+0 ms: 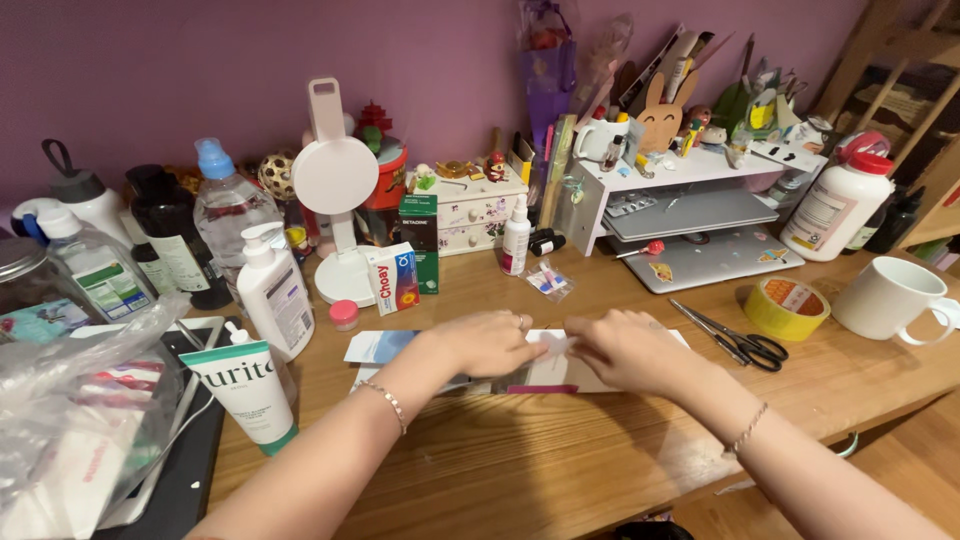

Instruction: The person wraps a small rectangular box with patterned paper on a cluttered desk. They fold the paper around the box, crease the edges, and use a pen to mark and trim excess paper with scissors. The clip ends before the package is fully sealed.

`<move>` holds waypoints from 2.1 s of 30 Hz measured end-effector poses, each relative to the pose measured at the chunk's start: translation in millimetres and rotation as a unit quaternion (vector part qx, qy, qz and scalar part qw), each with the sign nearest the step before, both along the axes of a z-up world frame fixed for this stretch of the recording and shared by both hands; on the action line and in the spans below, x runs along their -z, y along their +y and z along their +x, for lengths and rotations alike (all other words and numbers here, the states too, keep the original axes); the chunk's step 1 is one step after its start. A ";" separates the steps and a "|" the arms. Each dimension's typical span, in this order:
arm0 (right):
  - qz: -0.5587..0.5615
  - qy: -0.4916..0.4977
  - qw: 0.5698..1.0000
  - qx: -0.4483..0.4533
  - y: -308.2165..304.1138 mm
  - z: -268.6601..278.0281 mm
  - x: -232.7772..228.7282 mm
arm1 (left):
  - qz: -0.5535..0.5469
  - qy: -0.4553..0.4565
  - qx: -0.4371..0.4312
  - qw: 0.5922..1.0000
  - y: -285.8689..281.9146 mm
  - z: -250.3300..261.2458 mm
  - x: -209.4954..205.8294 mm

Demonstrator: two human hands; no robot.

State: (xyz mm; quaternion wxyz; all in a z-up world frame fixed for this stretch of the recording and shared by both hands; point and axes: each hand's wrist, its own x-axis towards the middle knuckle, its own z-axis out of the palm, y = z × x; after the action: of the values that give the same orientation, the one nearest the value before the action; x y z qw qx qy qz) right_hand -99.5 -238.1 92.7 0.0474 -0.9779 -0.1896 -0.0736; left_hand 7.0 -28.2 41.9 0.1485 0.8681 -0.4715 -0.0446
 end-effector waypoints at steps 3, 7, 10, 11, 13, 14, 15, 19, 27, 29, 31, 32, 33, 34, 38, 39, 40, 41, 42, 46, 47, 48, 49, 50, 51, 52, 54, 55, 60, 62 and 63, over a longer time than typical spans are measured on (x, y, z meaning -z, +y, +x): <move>-0.009 -0.006 1.000 -0.012 -2.3 12.8 -2.5 | 0.068 0.062 -0.026 0.995 3.3 -4.1 -25.1; -0.024 -0.001 1.000 -0.012 -5.9 24.5 -3.9 | 0.155 0.102 -0.064 0.980 7.2 -14.5 -48.0; -0.042 -0.019 0.999 -0.019 -8.9 29.2 -2.2 | 0.174 0.111 -0.056 0.977 7.2 -9.1 -52.5; -0.041 -0.034 0.998 -0.030 -10.1 30.4 -1.1 | 0.165 0.112 -0.045 0.979 5.9 -3.7 -52.2; -0.052 -0.049 0.997 -0.029 -12.0 31.5 1.6 | 0.164 0.109 -0.041 0.980 2.6 7.7 -48.0; -0.065 -0.049 0.997 -0.017 -12.5 31.8 3.3 | 0.172 0.106 -0.047 0.978 0.2 14.4 -46.1; -0.078 -0.049 0.996 -0.005 -14.1 31.9 4.4 | 0.178 0.102 -0.052 0.977 -2.7 20.8 -44.1; -0.035 -0.117 0.992 -0.024 -17.4 31.8 9.5 | 0.167 0.135 -0.046 0.976 -6.5 39.2 -36.2; -0.053 -0.098 0.993 0.040 -16.3 33.4 -7.7 | 0.165 0.147 -0.041 0.974 -4.6 43.7 -39.3; 0.017 -0.093 0.995 0.036 -16.6 29.4 -13.6 | 0.161 0.149 -0.046 0.975 -4.7 42.5 -41.1; 0.058 -0.173 0.983 -0.006 -16.1 23.3 -16.3 | 0.160 0.147 -0.048 0.975 -4.7 42.9 -42.1; 0.062 -0.256 0.964 -0.046 -15.4 18.1 -14.8 | 0.161 0.143 -0.048 0.975 -5.1 43.6 -42.0; 0.065 -0.335 0.936 -0.084 -14.6 12.8 -12.0 | 0.162 0.140 -0.047 0.976 -5.9 44.4 -40.8; 0.064 -0.321 0.941 -0.082 -14.1 8.1 -8.9 | 0.160 0.145 -0.045 0.975 -6.5 45.6 -39.3; 0.077 -0.281 0.943 -0.162 -6.8 -11.2 16.2 | 0.157 0.150 -0.033 0.976 -6.4 53.8 -33.2; 0.084 -0.275 0.936 -0.201 -3.2 -15.9 25.8 | 0.157 0.147 -0.027 0.976 -7.7 55.6 -32.4; 0.092 -0.230 0.947 -0.204 1.1 -20.3 36.0 | 0.159 0.146 -0.030 0.976 -8.9 56.6 -31.5; 0.101 -0.185 0.955 -0.208 7.0 -22.9 46.7 | 0.162 0.145 -0.035 0.975 -8.4 57.4 -31.2; 0.109 -0.140 0.961 -0.211 11.9 -25.1 56.4 | 0.165 0.143 -0.040 0.975 -8.3 57.7 -31.3; 0.132 -0.065 0.970 -0.196 28.4 -24.8 85.0 | 0.168 0.142 -0.043 0.975 -6.8 54.9 -31.6; 0.137 -0.067 0.970 -0.189 31.9 -23.6 89.2 | 0.169 0.136 -0.045 0.975 -6.6 54.3 -32.1; 0.142 -0.069 0.970 -0.183 35.0 -22.5 92.2 | 0.170 0.129 -0.048 0.976 -6.3 53.8 -32.6; 0.141 -0.057 0.971 -0.182 37.0 -22.1 94.0 | 0.170 0.130 -0.049 0.976 -6.3 52.8 -32.6; 0.140 -0.045 0.972 -0.181 38.4 -21.7 94.9 | 0.170 0.130 -0.051 0.976 -6.0 51.9 -32.7; 0.139 -0.033 0.973 -0.180 38.6 -21.8 94.6 | 0.170 0.130 -0.052 0.975 -5.9 51.4 -33.0; 0.130 -0.017 0.981 -0.143 38.0 -22.7 93.8 | 0.171 0.126 -0.050 0.976 -6.0 51.1 -33.3; 0.110 0.015 0.991 -0.072 36.2 -24.5 92.4 | 0.172 0.119 -0.046 0.977 -6.3 50.3 -33.4; 0.120 -0.007 0.989 -0.088 31.5 -25.4 90.1 | 0.174 0.121 -0.049 0.976 -6.0 50.0 -33.3; 0.111 -0.031 0.990 -0.076 18.7 -29.2 86.1 | 0.178 0.120 -0.057 0.975 -6.9 48.4 -33.9; 0.106 -0.022 0.991 -0.074 25.4 -27.7 89.6 | 0.176 0.118 -0.053 0.976 -6.8 47.3 -33.7; 0.104 -0.017 0.992 -0.074 31.7 -25.7 92.0 | 0.175 0.118 -0.053 0.976 -6.4 46.9 -33.6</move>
State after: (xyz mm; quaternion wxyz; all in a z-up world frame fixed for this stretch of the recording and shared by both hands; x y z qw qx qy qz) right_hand -125.2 -206.4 0.6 0.1512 -0.9496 -0.2532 -0.1063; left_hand 53.9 -34.5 75.5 0.0507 0.8930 -0.3893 -0.2203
